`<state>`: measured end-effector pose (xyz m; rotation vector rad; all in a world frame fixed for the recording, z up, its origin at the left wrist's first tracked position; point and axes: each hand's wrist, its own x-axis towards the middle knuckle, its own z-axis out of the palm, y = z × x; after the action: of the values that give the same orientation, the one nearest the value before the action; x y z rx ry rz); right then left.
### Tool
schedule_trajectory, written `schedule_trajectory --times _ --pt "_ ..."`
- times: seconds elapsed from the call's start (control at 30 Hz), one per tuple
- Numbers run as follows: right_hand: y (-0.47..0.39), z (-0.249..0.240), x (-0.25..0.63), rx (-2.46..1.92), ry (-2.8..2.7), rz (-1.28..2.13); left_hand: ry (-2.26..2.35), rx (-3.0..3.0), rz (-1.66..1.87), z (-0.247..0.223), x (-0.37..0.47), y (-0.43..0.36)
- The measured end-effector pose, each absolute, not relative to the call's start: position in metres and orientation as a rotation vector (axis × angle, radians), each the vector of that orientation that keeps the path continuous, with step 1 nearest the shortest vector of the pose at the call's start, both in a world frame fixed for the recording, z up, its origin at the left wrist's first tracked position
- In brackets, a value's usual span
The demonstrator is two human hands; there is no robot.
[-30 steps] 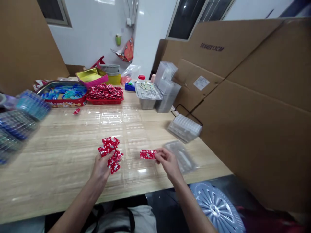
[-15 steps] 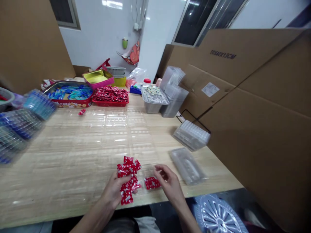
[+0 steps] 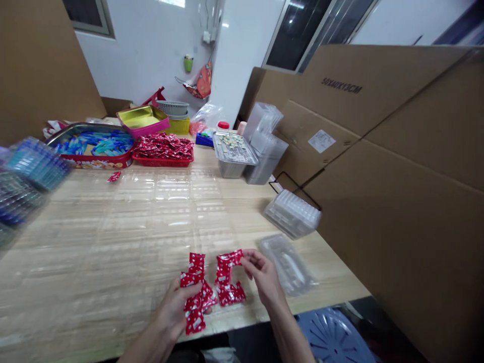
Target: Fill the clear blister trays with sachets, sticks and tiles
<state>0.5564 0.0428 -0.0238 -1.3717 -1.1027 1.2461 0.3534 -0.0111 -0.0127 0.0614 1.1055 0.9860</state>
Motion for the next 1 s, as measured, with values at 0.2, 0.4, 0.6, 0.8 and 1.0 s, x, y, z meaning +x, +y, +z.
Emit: schedule_trajectory --times 0.2,0.4,0.6,0.8,1.0 --pt "0.085 -0.051 0.562 -1.534 -1.255 1.045 1.143 0.005 1.022 -0.013 0.352 -0.007" --pt "0.079 -0.042 0.555 -1.656 -1.709 0.52 1.174 -0.009 1.033 -0.016 0.341 -0.007" --pt "0.073 -0.02 0.533 -1.264 -2.22 0.857 1.175 -0.002 1.054 -0.02 0.34 -0.008" --pt "0.094 -0.017 0.533 -1.326 -2.014 1.081 1.148 0.004 1.062 -0.022 0.339 -0.004" --pt "0.156 -0.028 0.543 -1.436 -1.256 1.071 1.116 0.078 1.054 -0.013 0.338 0.014"
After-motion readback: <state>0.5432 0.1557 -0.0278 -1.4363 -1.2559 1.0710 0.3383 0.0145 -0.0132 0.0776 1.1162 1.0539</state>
